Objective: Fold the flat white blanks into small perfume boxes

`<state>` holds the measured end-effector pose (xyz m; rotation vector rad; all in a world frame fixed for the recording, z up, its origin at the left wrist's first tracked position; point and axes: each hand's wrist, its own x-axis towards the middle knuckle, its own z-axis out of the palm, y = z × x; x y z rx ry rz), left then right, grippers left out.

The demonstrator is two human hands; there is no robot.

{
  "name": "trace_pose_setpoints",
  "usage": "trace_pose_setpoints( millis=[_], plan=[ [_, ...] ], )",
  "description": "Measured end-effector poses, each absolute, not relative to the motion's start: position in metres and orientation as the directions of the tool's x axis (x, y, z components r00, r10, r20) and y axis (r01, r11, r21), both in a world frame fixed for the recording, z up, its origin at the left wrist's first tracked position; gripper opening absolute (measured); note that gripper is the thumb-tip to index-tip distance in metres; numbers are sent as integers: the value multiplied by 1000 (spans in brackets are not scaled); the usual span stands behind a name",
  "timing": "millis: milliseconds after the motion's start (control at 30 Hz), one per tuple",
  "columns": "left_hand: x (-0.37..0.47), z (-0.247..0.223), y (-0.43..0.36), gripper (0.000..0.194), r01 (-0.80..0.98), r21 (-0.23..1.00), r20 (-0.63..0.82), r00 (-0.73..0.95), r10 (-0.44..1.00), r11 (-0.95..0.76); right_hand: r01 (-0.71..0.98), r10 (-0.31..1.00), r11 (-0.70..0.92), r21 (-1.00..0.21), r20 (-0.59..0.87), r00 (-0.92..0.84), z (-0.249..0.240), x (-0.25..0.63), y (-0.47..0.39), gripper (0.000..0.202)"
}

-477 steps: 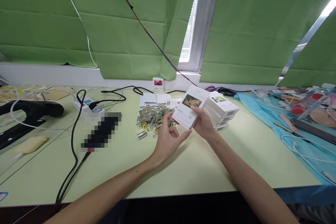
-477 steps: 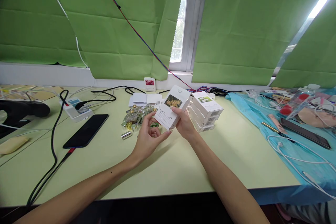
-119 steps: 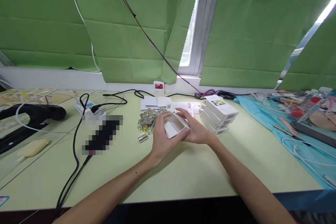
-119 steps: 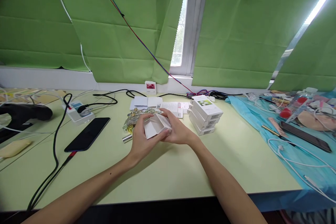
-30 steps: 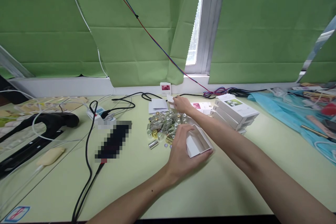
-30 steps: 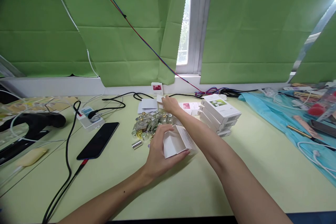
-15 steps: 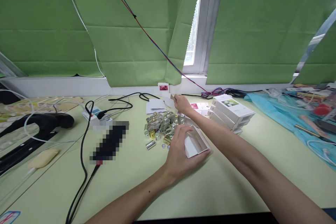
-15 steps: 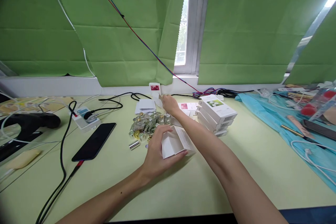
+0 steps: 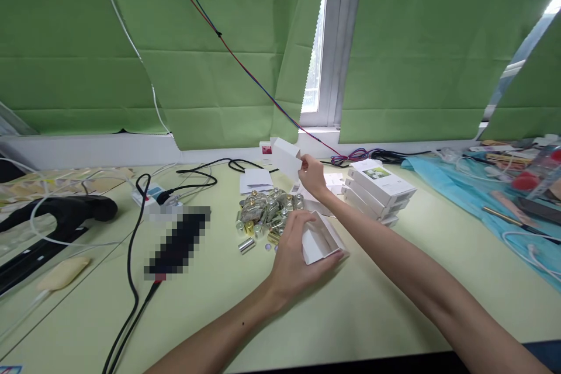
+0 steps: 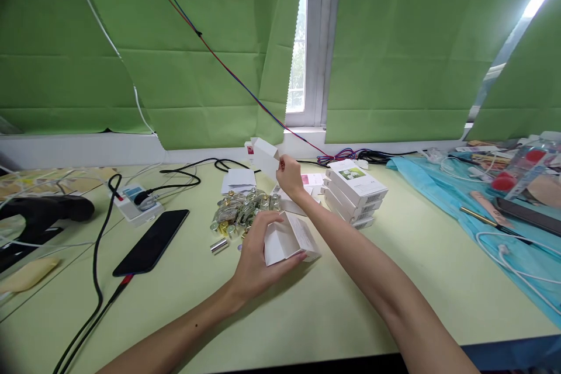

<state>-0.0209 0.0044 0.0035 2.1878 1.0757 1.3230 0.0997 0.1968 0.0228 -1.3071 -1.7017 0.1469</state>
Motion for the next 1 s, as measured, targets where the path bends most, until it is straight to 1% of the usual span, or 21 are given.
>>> trace_pose_setpoints(
  millis=[233,400,533,667,733,867,933,1000],
  plan=[
    [-21,7,3,53,450,603,616,263,743,-659,568,707,530,-631,698,116,21,122,164,30],
    [-22,8,7,54,481,578,640,235,732,-659,508,659,571,-645,729,185,16,133,134,31],
    [-24,6,13,55,513,567,652,199,732,-645,473,653,561,-679,714,251,17,142,113,30],
    [-25,4,15,56,538,576,631,186,754,-615,434,664,545,-717,685,299,14,147,97,34],
    [-25,4,15,56,547,583,616,184,766,-601,368,690,539,-758,647,324,9,146,93,35],
    [-24,3,16,55,548,590,611,177,771,-593,171,754,523,-835,547,364,1,144,90,44],
    [-24,4,17,56,549,591,613,172,771,-592,99,775,527,-844,525,351,0,144,89,49],
    [-24,5,17,57,545,596,611,168,773,-590,79,781,543,-836,537,319,0,145,86,53]
  ],
)
